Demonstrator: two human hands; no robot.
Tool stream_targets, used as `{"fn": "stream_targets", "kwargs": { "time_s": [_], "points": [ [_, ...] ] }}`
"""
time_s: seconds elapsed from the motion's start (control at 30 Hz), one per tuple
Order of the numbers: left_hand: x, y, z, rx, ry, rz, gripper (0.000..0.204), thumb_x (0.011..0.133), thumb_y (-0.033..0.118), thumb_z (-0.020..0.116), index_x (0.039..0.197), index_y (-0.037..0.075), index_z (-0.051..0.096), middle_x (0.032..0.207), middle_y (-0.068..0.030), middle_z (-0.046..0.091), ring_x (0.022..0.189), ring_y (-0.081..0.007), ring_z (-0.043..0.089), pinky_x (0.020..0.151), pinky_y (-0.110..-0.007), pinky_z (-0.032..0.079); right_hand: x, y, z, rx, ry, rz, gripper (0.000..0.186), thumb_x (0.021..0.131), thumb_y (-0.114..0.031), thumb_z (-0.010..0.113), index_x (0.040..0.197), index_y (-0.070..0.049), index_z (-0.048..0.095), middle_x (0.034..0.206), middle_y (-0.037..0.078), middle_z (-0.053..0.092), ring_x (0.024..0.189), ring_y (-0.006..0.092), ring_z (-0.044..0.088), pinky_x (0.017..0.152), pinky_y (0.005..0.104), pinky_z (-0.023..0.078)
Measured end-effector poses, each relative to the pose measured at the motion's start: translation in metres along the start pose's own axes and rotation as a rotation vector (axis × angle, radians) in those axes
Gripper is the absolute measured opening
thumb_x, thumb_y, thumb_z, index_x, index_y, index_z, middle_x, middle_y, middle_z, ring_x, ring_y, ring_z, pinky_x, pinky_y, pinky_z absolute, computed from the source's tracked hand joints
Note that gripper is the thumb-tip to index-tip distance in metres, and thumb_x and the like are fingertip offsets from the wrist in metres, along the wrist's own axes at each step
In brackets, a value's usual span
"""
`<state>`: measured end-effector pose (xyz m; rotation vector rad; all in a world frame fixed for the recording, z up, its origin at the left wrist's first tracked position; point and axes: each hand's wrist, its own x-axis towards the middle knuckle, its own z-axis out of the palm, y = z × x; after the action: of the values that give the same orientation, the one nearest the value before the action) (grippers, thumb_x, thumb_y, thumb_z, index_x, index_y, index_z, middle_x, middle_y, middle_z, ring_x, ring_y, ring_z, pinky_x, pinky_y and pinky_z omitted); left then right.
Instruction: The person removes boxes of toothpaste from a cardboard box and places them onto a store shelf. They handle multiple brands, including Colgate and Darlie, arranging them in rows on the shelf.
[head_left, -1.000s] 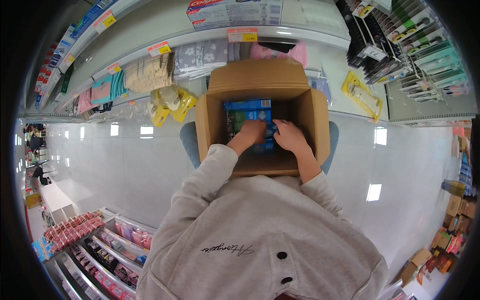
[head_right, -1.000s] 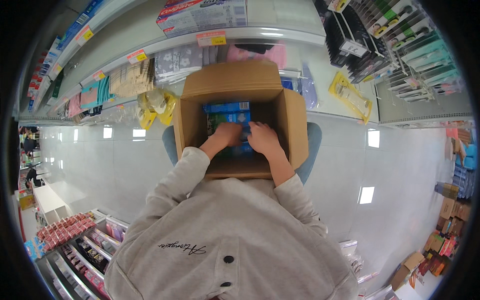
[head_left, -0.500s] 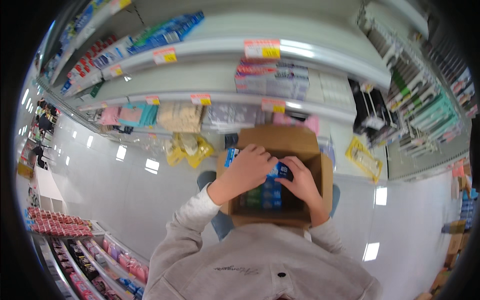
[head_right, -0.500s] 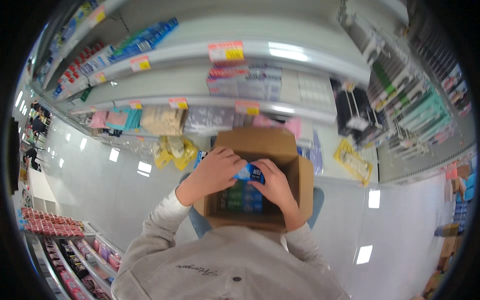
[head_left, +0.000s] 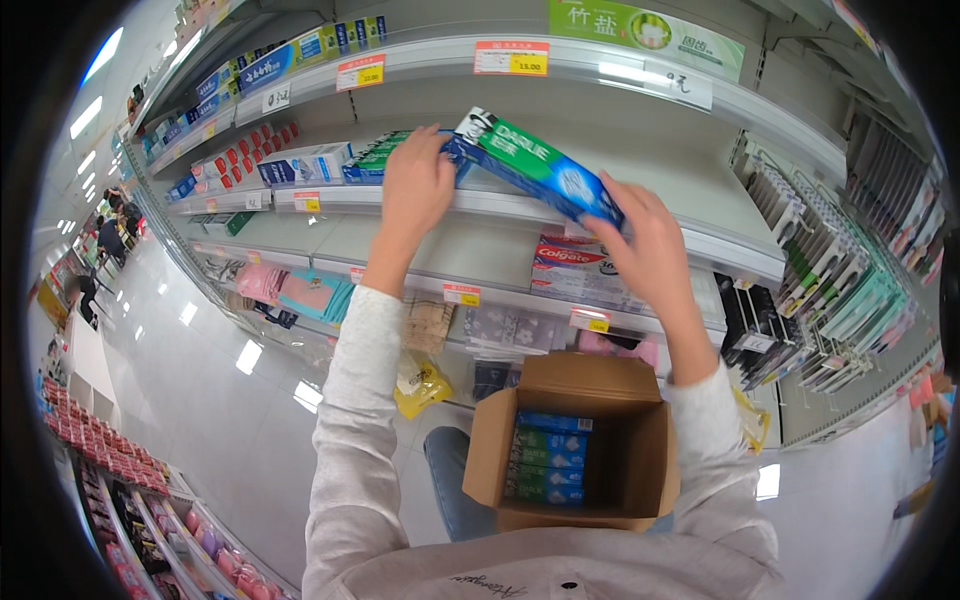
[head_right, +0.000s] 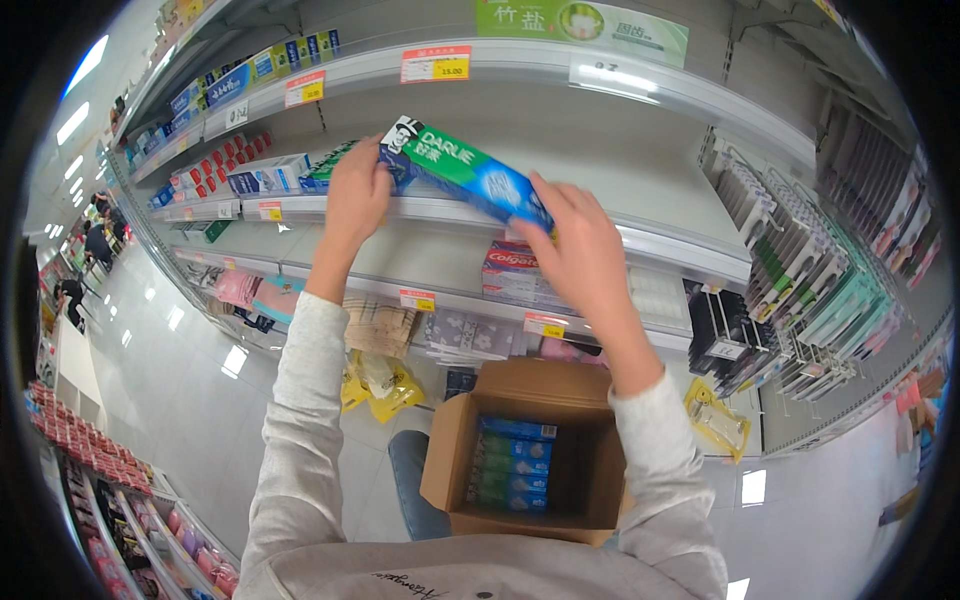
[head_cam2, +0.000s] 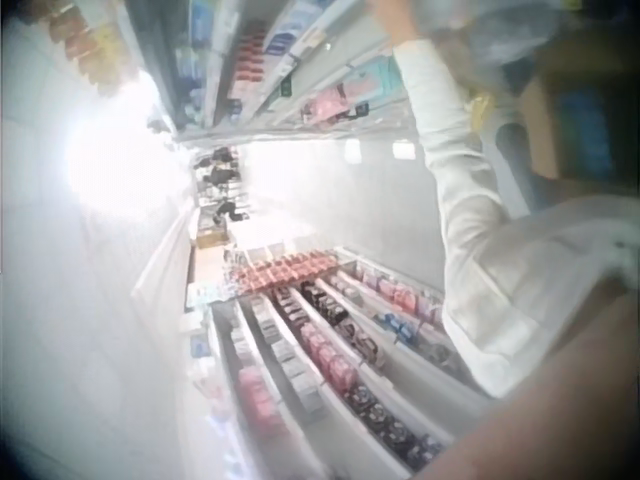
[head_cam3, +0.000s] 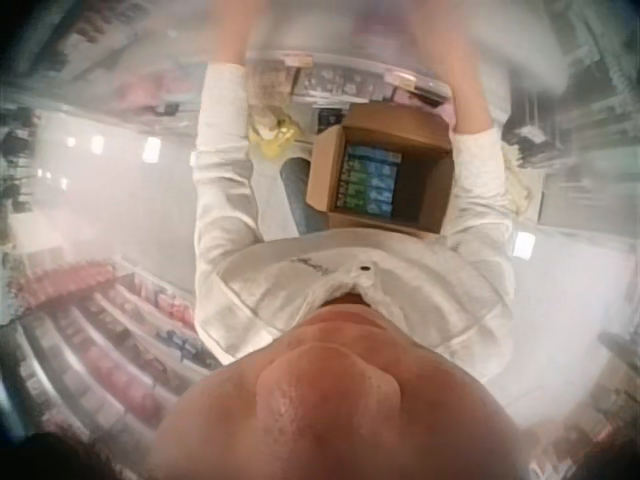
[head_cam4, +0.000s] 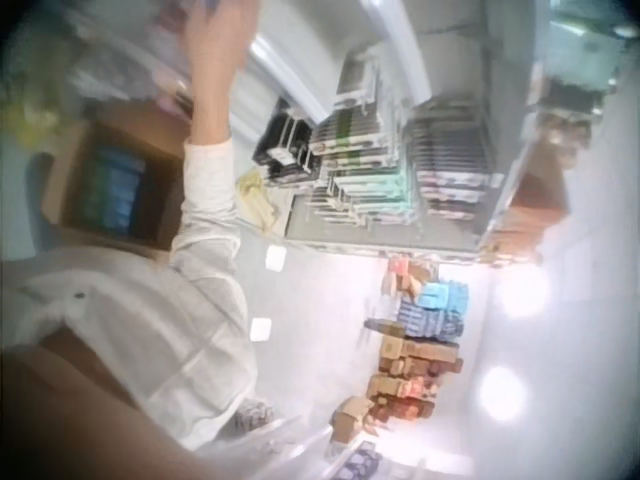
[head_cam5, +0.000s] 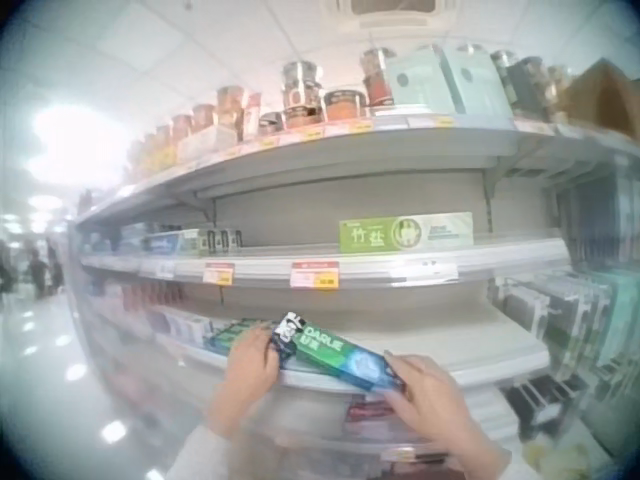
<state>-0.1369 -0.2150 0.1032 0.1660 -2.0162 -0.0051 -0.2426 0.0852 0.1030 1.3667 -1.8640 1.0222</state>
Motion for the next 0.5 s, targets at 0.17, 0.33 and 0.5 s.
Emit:
{"fn": "stream_targets", "kwargs": {
  "time_s": [0.17,0.33,0.5],
  "points": [
    [-0.013,0.001,0.031,0.144,0.013,-0.001,0.041,0.095,0.039,0.060,0.110,0.002,0.070,0.121,-0.0172,0.068,0.119,-0.0331,0.059,0.105,-0.051,0.038,0.095,0.020,0.065,-0.150,-0.177,0.165,0.043,0.085,-0.026,0.072,0.124,-0.008,0.067,0.112,0.017,0.069,0.106,0.0374,0.064,0.089,0.0450,0.053],
    [-0.010,0.002,0.031,0.131,0.020,-0.100,0.037,0.093,0.037,0.062,0.108,0.005,0.072,0.112,-0.0125,0.070,0.112,-0.0306,0.061,0.103,-0.048,0.038,0.167,0.054,0.143,-0.084,-0.230,0.199,0.049,0.083,-0.031,0.075,0.128,-0.012,0.068,0.118,0.016,0.071,0.110,0.0360,0.066,0.094,0.0422,0.053],
    [-0.011,0.000,0.040,0.124,0.119,-0.053,0.030,0.089,0.030,0.062,0.107,0.008,0.071,0.109,-0.0107,0.070,0.108,-0.0303,0.062,0.098,-0.045,0.040,0.202,0.080,0.203,0.023,-0.403,0.188,0.047,0.084,-0.032,0.076,0.127,-0.016,0.069,0.122,0.013,0.070,0.113,0.0323,0.066,0.097,0.0397,0.052]
  ]
}}
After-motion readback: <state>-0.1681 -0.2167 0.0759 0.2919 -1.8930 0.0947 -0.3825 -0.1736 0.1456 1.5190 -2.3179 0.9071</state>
